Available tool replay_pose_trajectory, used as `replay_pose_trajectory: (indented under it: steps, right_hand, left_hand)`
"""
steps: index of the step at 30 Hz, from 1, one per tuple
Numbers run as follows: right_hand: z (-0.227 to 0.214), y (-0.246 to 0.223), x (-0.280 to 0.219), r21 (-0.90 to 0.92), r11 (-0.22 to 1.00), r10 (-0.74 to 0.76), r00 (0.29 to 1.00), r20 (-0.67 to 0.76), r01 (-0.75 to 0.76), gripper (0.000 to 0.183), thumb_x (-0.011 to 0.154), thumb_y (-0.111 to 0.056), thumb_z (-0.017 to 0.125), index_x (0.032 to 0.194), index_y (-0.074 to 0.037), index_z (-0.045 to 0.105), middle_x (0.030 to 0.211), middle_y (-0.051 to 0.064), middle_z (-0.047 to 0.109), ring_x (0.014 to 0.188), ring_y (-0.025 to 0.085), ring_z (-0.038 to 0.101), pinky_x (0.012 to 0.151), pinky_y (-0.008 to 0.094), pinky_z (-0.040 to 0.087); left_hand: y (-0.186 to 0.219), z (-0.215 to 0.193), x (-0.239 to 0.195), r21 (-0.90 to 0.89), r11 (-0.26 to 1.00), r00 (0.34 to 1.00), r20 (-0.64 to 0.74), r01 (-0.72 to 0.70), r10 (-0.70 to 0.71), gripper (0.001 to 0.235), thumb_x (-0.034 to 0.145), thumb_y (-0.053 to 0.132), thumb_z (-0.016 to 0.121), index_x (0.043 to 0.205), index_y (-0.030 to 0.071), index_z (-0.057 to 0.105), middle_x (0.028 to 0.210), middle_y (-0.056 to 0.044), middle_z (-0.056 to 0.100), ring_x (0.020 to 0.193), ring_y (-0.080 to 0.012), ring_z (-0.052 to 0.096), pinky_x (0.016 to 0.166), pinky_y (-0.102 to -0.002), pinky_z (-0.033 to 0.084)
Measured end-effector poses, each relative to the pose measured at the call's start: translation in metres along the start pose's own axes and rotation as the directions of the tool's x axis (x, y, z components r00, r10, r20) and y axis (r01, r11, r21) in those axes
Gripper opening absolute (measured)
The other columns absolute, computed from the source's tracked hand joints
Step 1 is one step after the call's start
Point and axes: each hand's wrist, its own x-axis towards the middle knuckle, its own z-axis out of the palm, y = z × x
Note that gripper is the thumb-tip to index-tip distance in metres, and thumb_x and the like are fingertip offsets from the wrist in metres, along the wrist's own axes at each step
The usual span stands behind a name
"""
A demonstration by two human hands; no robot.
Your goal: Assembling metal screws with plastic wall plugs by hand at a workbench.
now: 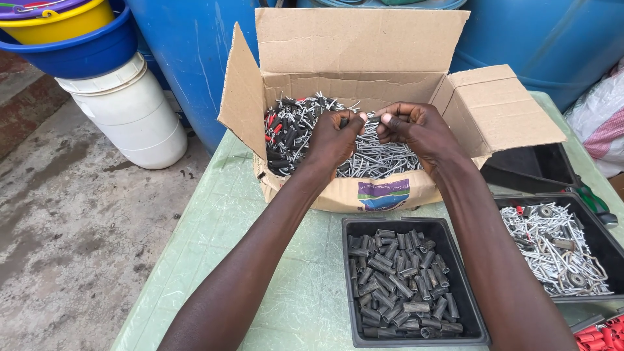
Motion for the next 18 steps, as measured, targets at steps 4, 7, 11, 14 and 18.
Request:
replay_pose_trajectory:
  steps: [4,7,11,14,18]
  right_hand:
    - [-0.016,0.011,0.000,-0.003,1.000,0.005,0.995,-0.100,-0.005,0.018,0.098,-0.005,0.057,0.110,0.005,0.065,0.079,0.012,0.067,0.075,0.019,0.071,0.073,0.031,0.061]
    - [-0.014,0.005,-0.001,0.072,0.997,-0.009,0.989,-0.150,0.020,0.017,0.099,-0.006,0.058,0.112,0.004,0.063,0.079,0.009,0.067,0.077,0.015,0.072,0.076,0.029,0.063]
    - [-0.012,-0.001,-0.004,0.138,0.990,0.011,0.996,-0.094,0.002,0.018,0.096,-0.005,0.059,0.111,0.004,0.064,0.080,0.011,0.068,0.078,0.018,0.073,0.076,0.032,0.063]
    - [-0.010,-0.002,-0.003,0.150,0.989,0.010,0.998,-0.065,0.000,0.019,0.095,-0.004,0.059,0.111,0.003,0.065,0.083,0.012,0.068,0.081,0.018,0.073,0.077,0.032,0.062]
    - [-0.003,-0.009,-0.007,0.184,0.983,-0.002,1.000,-0.016,0.005,0.021,0.093,-0.004,0.061,0.112,0.003,0.065,0.089,0.013,0.069,0.085,0.018,0.072,0.078,0.031,0.062]
  left_hand:
    - [0.006,-0.005,0.000,-0.022,1.000,0.999,-0.037,0.006,-0.007,0.025,0.091,0.018,0.061,0.068,0.007,0.064,0.045,-0.003,0.047,0.039,-0.0076,0.052,0.044,-0.018,0.033]
    - [0.017,-0.006,-0.005,-0.033,0.999,1.000,-0.029,0.006,-0.007,0.025,0.092,0.017,0.059,0.069,0.007,0.063,0.045,-0.003,0.047,0.038,-0.0079,0.051,0.045,-0.019,0.033]
    - [0.017,-0.004,-0.008,-0.059,0.998,0.999,-0.031,-0.009,0.007,0.022,0.092,0.016,0.059,0.074,0.005,0.065,0.049,-0.003,0.049,0.040,-0.0069,0.052,0.045,-0.018,0.035]
    - [0.019,-0.006,-0.009,-0.059,0.998,0.999,-0.032,-0.023,0.021,0.019,0.091,0.015,0.061,0.077,0.004,0.066,0.051,-0.003,0.050,0.041,-0.0064,0.053,0.046,-0.018,0.036]
    - [0.021,-0.004,-0.009,-0.067,0.996,0.998,-0.040,-0.058,0.055,0.016,0.091,0.013,0.062,0.081,0.003,0.067,0.054,-0.004,0.051,0.042,-0.0064,0.054,0.046,-0.018,0.037]
